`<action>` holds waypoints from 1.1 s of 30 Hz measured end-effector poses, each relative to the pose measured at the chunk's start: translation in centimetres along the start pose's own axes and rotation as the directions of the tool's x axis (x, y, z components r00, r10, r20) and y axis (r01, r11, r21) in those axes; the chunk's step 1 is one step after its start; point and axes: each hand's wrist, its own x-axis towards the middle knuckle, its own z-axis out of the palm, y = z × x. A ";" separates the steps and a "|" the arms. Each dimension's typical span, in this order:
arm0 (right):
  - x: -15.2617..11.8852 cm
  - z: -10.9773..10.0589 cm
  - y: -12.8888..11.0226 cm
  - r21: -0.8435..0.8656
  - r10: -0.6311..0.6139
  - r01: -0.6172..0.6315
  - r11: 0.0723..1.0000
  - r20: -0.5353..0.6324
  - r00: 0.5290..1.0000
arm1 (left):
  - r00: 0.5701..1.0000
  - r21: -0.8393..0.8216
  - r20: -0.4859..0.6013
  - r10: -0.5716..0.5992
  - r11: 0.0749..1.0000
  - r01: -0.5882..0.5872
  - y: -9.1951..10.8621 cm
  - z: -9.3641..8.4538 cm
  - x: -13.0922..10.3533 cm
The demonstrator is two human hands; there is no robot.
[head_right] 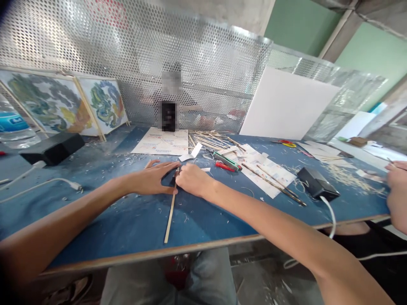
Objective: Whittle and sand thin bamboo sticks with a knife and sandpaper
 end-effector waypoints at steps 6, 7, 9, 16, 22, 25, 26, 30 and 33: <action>-2.9 -1.8 -3.0 0.000 -0.096 0.096 0.995 -0.009 0.995 | 0.999 0.033 0.030 -0.018 0.999 0.017 0.1 0.0 -0.2; -3.3 -1.9 -3.3 0.000 -0.101 0.101 0.995 -0.013 0.995 | 0.999 0.037 0.040 -0.019 0.999 0.018 0.2 0.0 -0.2; -3.6 -2.0 -3.5 0.001 -0.096 0.096 0.995 -0.020 0.995 | 0.999 0.045 0.047 -0.026 0.999 0.024 0.5 0.0 -0.4; -2.3 -1.2 -2.0 0.004 -0.048 0.048 0.999 -0.012 0.999 | 0.994 0.077 0.074 -0.086 0.994 0.080 1.4 -0.2 -0.4; -0.1 -0.1 0.3 0.003 0.024 -0.024 1.000 0.011 1.000 | 0.988 0.106 0.089 -0.130 0.987 0.120 1.6 -0.4 -0.5; 1.1 0.6 1.6 -0.008 0.079 -0.079 0.997 0.027 0.996 | 0.983 0.108 0.117 -0.140 0.986 0.127 1.7 -0.4 -0.6; 1.4 0.8 1.9 -0.012 0.095 -0.095 0.995 0.031 0.995 | 0.981 0.108 0.127 -0.147 0.985 0.133 1.7 -0.4 -0.7; 2.2 1.2 2.5 -0.026 0.126 -0.125 0.992 0.028 0.992 | 0.974 0.118 0.138 -0.178 0.980 0.162 1.6 -0.3 -0.7; 2.3 1.1 2.4 -0.033 0.115 -0.114 0.993 0.024 0.993 | 0.972 0.133 0.140 -0.190 0.976 0.172 1.4 -0.2 -0.6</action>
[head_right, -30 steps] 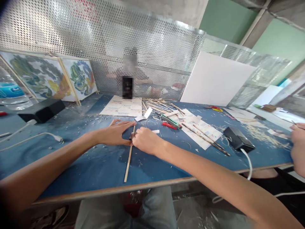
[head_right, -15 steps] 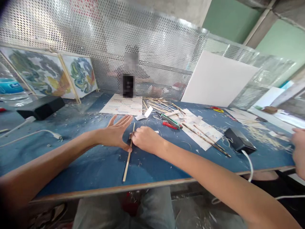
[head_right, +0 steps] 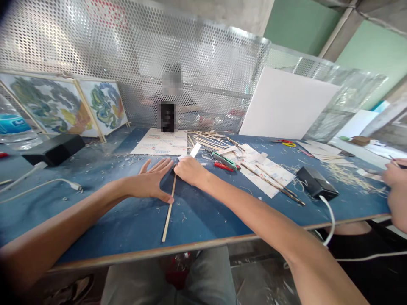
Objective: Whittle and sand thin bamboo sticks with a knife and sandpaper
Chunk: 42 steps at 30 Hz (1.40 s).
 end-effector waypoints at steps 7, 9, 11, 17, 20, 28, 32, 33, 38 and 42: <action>-2.0 -1.3 -1.6 0.009 -0.069 0.069 0.998 -0.005 0.998 | 0.999 0.021 0.007 -0.049 0.999 0.049 -0.2 0.2 0.5; -3.1 -1.9 -2.6 0.012 -0.108 0.108 0.994 -0.008 0.994 | 0.999 0.029 0.000 -0.052 0.998 0.052 0.0 0.1 0.5; -4.3 -2.6 -3.8 0.008 -0.151 0.152 0.988 -0.016 0.988 | 0.999 0.036 -0.007 -0.038 0.999 0.038 0.1 0.0 0.3; -6.4 -3.8 -6.4 -0.031 -0.183 0.182 0.983 -0.043 0.982 | 0.995 0.080 -0.012 0.099 0.992 -0.097 -0.1 -0.5 -0.1; -5.8 -3.6 -5.9 -0.026 -0.161 0.160 0.987 -0.047 0.986 | 0.993 0.087 0.001 0.117 0.989 -0.117 -0.4 -0.4 0.1; -4.1 -2.9 -3.4 0.026 -0.165 0.166 0.986 -0.026 0.986 | 0.999 0.077 0.013 0.032 0.997 -0.033 0.1 0.1 0.2; -3.3 -2.7 -2.8 0.025 -0.144 0.144 0.989 -0.002 0.990 | 0.999 0.074 0.024 0.021 0.997 -0.023 0.4 -0.2 0.4; -2.9 -2.6 -2.5 0.022 -0.135 0.135 0.991 0.004 0.991 | 0.999 0.075 0.022 0.030 0.997 -0.031 0.3 -0.3 0.4; -0.8 -1.7 -0.5 0.007 -0.093 0.093 0.996 0.029 0.995 | 0.995 0.091 -0.018 0.097 0.991 -0.095 -0.4 -0.4 0.6; -0.2 -1.3 0.5 0.000 -0.122 0.122 0.993 0.038 0.992 | 0.988 0.121 -0.066 0.141 0.984 -0.132 -0.9 -0.8 0.7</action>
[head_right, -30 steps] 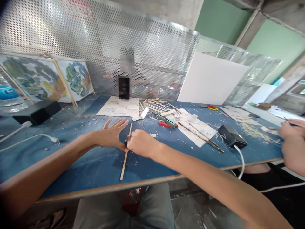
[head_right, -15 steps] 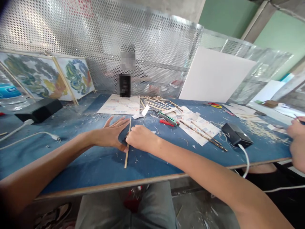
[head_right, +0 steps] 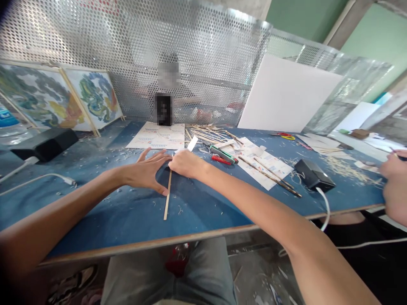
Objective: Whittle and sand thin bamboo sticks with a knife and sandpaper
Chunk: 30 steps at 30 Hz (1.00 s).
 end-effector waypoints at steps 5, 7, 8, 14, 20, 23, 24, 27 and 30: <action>-0.2 0.2 -0.4 -0.018 -0.056 0.056 0.998 -0.018 0.998 | 0.997 0.067 -0.054 0.050 0.997 -0.046 -0.2 -0.7 0.3; -0.2 0.4 -0.7 -0.023 -0.074 0.073 0.997 -0.032 0.997 | 0.995 0.103 -0.082 0.062 0.993 -0.054 -0.2 -0.7 0.5; -0.2 0.5 -0.8 -0.023 -0.078 0.077 0.997 -0.035 0.996 | 0.993 0.120 -0.093 0.071 0.991 -0.060 -0.2 -0.6 0.6; -0.3 0.7 -1.5 0.001 -0.050 0.050 0.999 -0.029 0.998 | 0.990 0.172 -0.113 0.086 0.983 -0.066 -0.6 -0.1 0.6; -2.1 -0.2 -3.1 0.043 -0.050 0.051 0.998 -0.036 0.998 | 0.995 0.186 -0.094 0.046 0.982 -0.027 -0.4 -0.2 0.5; -3.3 -1.0 -4.4 0.062 -0.065 0.067 0.996 -0.037 0.997 | 0.995 0.189 -0.089 0.036 0.982 -0.018 -0.3 0.0 0.6; -3.8 -1.3 -4.8 0.066 -0.073 0.075 0.995 -0.038 0.997 | 0.995 0.191 -0.089 0.039 0.981 -0.022 -0.4 0.0 0.6; -5.4 -1.8 -6.2 0.081 -0.108 0.113 0.990 -0.067 0.992 | 0.993 0.202 -0.103 0.057 0.979 -0.035 -0.3 -0.1 0.6; -7.3 -2.0 -7.5 0.103 -0.146 0.164 0.981 -0.166 0.975 | 0.990 0.203 -0.122 0.073 0.978 -0.047 0.7 -0.5 1.0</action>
